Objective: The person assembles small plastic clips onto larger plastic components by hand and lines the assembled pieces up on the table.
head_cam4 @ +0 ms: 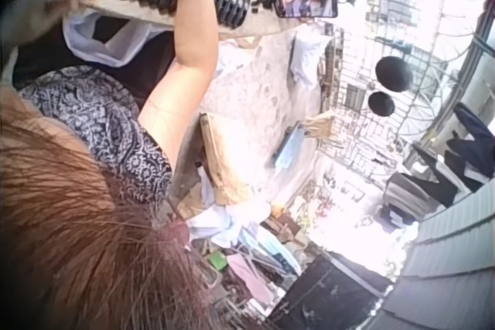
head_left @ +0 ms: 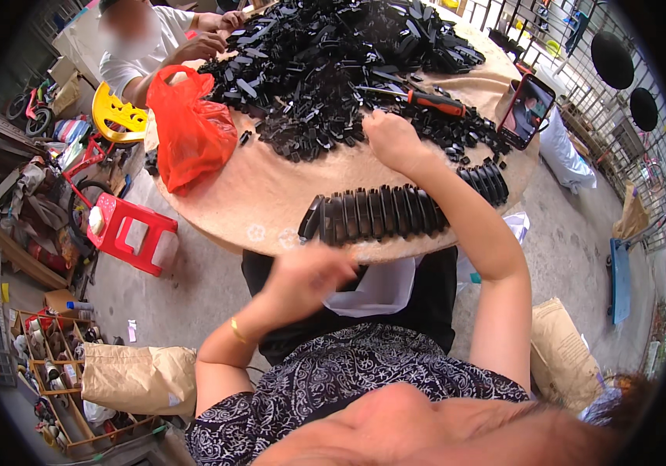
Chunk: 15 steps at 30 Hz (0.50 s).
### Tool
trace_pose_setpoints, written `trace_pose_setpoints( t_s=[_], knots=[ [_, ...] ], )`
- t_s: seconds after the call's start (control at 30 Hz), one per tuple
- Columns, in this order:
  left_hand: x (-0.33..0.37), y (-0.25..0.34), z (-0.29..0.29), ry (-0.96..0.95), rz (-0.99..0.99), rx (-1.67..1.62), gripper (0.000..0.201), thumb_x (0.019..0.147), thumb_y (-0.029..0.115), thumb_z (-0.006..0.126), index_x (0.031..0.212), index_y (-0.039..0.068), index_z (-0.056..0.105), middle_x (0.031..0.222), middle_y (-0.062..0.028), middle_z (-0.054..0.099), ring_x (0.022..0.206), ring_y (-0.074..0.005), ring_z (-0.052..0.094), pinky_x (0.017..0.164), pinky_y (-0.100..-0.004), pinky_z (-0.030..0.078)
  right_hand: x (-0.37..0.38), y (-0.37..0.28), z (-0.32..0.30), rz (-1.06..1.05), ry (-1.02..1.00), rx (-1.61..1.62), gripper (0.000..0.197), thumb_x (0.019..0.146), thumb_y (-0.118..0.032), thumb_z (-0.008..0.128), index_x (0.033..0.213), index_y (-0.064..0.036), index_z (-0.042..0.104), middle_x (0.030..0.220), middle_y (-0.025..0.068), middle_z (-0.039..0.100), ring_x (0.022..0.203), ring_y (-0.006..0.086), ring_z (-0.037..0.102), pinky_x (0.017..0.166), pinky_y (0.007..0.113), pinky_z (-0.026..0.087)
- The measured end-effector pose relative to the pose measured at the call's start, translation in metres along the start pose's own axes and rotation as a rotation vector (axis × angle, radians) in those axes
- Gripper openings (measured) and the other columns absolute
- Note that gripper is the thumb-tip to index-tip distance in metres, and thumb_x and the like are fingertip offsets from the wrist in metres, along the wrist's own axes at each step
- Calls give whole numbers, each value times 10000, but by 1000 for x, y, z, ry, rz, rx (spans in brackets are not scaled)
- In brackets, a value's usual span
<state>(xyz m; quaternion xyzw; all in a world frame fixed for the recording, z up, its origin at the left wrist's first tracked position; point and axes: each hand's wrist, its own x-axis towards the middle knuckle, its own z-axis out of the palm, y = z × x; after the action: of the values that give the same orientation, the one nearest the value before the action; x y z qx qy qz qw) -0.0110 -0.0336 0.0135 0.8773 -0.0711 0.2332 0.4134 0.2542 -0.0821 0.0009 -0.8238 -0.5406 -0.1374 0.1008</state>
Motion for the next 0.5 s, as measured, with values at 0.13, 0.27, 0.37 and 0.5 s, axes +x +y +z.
trace_pose_setpoints(
  t_s=[0.13, 0.27, 0.37, 0.5],
  knots=[
    [18, -35, -28, 85, -367, 392, 245, 767, 128, 625, 972, -1, 589, 843, -119, 573, 682, -194, 557, 627, -294, 452, -6, -3, -18, 9, 37, 114, 102, 711, -43, 540, 793, 0, 582, 822, 167, 579, 794, 306, 592, 703, 366, 489],
    [17, -43, -21, 41, -266, 438, 249, 772, 126, 618, 985, 2, 583, 823, -124, 570, 663, -209, 553, 615, -300, 451, -28, -19, -43, -1, 227, 639, 165, 742, -27, 549, 892, 35, 575, 779, 142, 589, 708, 227, 585, 650, 299, 476],
    [19, -43, -15, 173, -422, 272, 219, 747, 103, 611, 939, 1, 579, 814, -160, 574, 708, -289, 552, 649, -356, 450, -52, -37, -60, 67, 103, 1034, 181, 785, -15, 559, 955, 47, 566, 763, 83, 599, 625, 103, 571, 574, 221, 464],
    [27, -52, -24, 316, -624, -207, 203, 833, 84, 529, 1005, -21, 508, 855, -109, 610, 712, -160, 574, 619, -259, 462, -77, -53, -55, 208, -76, 1446, 196, 781, -54, 639, 940, 39, 572, 772, 45, 608, 589, 71, 553, 553, 190, 466]
  ],
)
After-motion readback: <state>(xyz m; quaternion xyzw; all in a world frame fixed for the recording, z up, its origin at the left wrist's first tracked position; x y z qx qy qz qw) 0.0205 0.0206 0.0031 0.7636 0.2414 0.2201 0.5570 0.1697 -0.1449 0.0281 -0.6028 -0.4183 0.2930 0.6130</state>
